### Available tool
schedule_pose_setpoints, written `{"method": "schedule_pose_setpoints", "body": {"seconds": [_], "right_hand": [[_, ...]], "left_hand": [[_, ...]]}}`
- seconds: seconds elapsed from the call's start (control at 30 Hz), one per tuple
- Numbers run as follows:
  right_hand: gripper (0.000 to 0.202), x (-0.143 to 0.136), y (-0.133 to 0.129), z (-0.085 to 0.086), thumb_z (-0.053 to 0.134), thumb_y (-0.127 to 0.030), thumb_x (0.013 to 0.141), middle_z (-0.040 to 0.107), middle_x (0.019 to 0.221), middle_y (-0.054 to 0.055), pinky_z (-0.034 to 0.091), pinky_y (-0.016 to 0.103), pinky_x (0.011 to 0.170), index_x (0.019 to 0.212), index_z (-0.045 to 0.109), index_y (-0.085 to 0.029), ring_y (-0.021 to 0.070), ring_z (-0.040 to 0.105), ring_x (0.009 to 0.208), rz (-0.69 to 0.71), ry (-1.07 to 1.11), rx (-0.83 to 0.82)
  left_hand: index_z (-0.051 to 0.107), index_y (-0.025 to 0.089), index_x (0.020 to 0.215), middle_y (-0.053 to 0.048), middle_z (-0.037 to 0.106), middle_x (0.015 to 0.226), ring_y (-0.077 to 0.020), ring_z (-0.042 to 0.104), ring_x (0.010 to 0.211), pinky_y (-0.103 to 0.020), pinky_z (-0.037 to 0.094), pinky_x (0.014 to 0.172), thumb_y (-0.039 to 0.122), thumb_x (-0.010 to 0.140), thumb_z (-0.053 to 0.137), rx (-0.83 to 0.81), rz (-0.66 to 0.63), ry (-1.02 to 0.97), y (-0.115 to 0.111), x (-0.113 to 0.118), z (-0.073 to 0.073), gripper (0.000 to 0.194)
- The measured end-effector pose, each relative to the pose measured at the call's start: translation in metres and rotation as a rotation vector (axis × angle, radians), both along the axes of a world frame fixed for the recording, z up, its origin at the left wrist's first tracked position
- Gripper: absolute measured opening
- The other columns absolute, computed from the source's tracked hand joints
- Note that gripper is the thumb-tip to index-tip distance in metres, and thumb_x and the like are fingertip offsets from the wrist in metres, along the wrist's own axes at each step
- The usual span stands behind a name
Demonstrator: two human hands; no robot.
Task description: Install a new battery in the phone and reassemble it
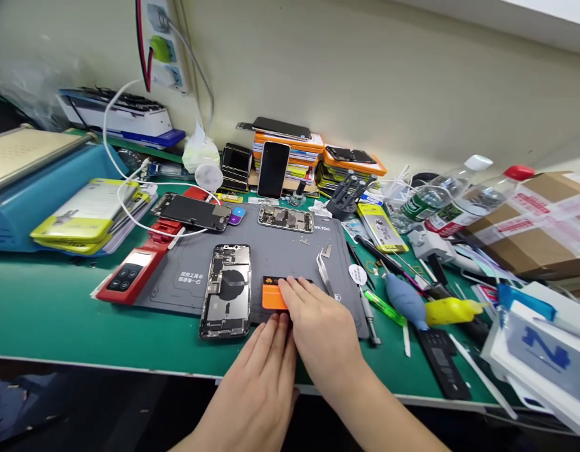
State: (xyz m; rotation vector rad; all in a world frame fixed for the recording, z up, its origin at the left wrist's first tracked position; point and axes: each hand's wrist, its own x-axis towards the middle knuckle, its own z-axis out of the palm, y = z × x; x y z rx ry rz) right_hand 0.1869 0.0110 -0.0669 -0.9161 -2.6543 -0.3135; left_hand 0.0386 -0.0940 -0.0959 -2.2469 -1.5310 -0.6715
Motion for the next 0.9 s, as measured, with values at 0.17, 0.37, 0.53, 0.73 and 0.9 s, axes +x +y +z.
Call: {"method": "schedule_pose_setpoints", "body": {"seconds": [0.17, 0.37, 0.53, 0.73, 0.9], "right_hand": [[0.047, -0.004, -0.002, 0.009, 0.046, 0.004, 0.108, 0.081, 0.142, 0.015, 0.069, 0.041, 0.110, 0.140, 0.078, -0.008, 0.0266, 0.081, 0.129, 0.016, -0.044, 0.082], [0.049, -0.004, -0.010, 0.035, 0.039, -0.003, 0.109, 0.081, 0.139, 0.012, 0.074, 0.042, 0.099, 0.133, 0.081, -0.007, 0.0289, 0.085, 0.116, 0.024, -0.086, 0.108], [0.051, -0.011, 0.007, 0.033, 0.038, -0.002, 0.109, 0.081, 0.139, 0.009, 0.072, 0.037, 0.102, 0.133, 0.081, -0.010, 0.0265, 0.084, 0.120, 0.014, -0.067, 0.074], [0.052, -0.001, 0.008, 0.050, 0.043, -0.005, 0.112, 0.076, 0.151, 0.006, 0.058, 0.035, 0.124, 0.156, 0.066, -0.021, 0.0225, 0.079, 0.131, -0.077, 0.026, 0.045], [0.043, 0.014, -0.010, 0.052, 0.043, -0.008, 0.114, 0.082, 0.141, 0.002, 0.056, 0.025, 0.120, 0.141, 0.075, -0.020, 0.0168, 0.082, 0.123, 0.021, -0.050, 0.044]], "left_hand": [[0.088, 0.009, 0.128, -0.014, 0.086, 0.134, -0.0298, 0.080, 0.132, -0.041, 0.058, 0.119, 0.023, 0.114, 0.040, 0.017, 0.040, -0.085, -0.001, 0.007, -0.011, 0.051], [0.091, 0.013, 0.118, -0.010, 0.089, 0.128, -0.0280, 0.079, 0.128, -0.041, 0.055, 0.119, 0.017, 0.112, 0.044, 0.015, 0.064, -0.172, -0.002, 0.015, -0.021, 0.048], [0.087, 0.015, 0.120, -0.008, 0.088, 0.131, -0.0255, 0.077, 0.128, -0.038, 0.052, 0.117, 0.018, 0.115, 0.042, 0.036, 0.048, -0.203, 0.001, 0.004, -0.017, 0.046], [0.082, 0.017, 0.113, -0.009, 0.088, 0.124, -0.0247, 0.079, 0.118, -0.036, 0.052, 0.117, 0.014, 0.112, 0.043, 0.037, -0.040, -0.204, 0.019, -0.016, 0.003, 0.039], [0.079, 0.013, 0.109, -0.006, 0.083, 0.096, -0.0215, 0.076, 0.084, -0.032, 0.061, 0.081, 0.003, 0.100, 0.055, 0.009, -0.086, -0.182, 0.040, -0.024, 0.017, 0.027]]}}
